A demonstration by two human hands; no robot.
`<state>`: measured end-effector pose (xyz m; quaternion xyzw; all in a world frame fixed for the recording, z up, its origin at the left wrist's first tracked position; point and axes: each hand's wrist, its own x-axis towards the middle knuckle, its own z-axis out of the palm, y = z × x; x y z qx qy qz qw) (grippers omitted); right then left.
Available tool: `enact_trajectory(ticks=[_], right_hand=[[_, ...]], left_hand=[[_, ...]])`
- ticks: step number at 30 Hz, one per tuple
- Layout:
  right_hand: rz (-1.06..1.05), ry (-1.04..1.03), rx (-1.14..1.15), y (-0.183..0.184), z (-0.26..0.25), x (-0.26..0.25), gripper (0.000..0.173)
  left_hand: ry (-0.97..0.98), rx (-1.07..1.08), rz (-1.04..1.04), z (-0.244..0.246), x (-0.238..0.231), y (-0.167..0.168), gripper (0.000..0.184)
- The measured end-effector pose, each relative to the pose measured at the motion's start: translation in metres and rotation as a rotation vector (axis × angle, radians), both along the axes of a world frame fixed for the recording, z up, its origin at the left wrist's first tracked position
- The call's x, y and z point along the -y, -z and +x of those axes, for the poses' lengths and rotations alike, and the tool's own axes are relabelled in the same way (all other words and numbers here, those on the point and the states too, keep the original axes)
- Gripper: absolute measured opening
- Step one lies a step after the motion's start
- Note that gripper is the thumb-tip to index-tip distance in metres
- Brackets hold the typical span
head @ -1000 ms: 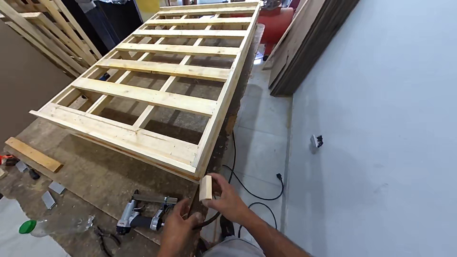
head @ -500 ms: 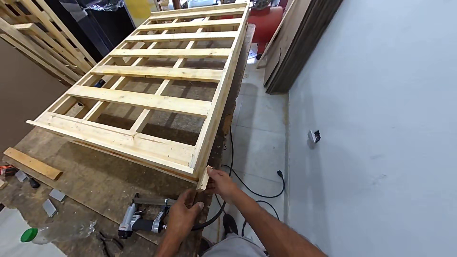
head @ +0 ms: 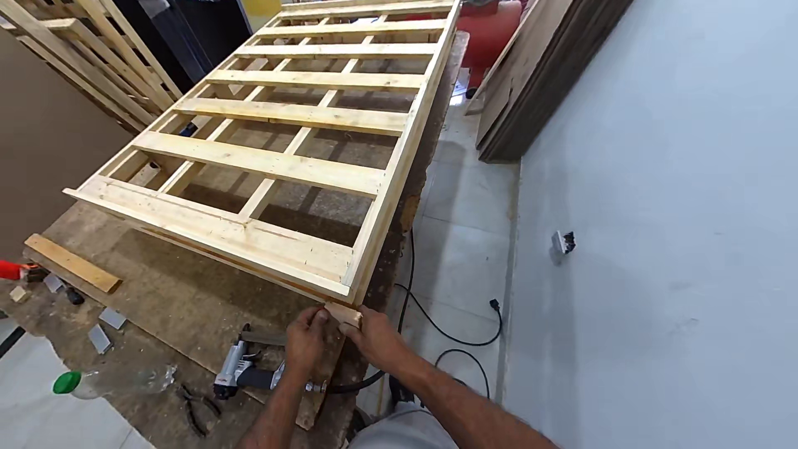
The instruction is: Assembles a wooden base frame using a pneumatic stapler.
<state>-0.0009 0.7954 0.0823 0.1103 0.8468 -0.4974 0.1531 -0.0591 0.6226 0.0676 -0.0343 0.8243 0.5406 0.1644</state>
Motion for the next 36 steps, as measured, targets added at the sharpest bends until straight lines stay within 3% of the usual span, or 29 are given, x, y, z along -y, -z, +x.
enact_trajectory(ticks=[3,7,9,21,26,32,36], right_hand=[[0.132,-0.043,-0.025,0.000,-0.012,0.001,0.046],[0.206,0.055,-0.209,0.030,-0.015,0.004,0.042],[0.192,0.063,-0.192,0.035,-0.017,0.005,0.043],[0.148,0.044,-0.061,0.037,-0.036,0.005,0.051],[0.133,0.076,-0.060,0.034,-0.038,0.010,0.051],[0.075,0.075,-0.152,0.045,-0.042,0.003,0.047],[0.119,0.088,-0.093,0.049,-0.035,0.000,0.034]], left_hand=[[0.005,-0.005,0.118,-0.004,0.001,0.009,0.025],[-0.054,-0.005,0.253,-0.007,0.001,0.007,0.029],[-0.074,0.004,0.295,-0.011,0.002,0.006,0.027],[-0.030,0.112,0.319,-0.024,0.000,0.014,0.041],[0.003,0.117,0.330,-0.031,-0.003,0.019,0.034],[0.133,0.012,0.007,-0.046,0.003,0.028,0.025],[0.211,-0.082,-0.197,-0.046,0.002,0.023,0.019]])
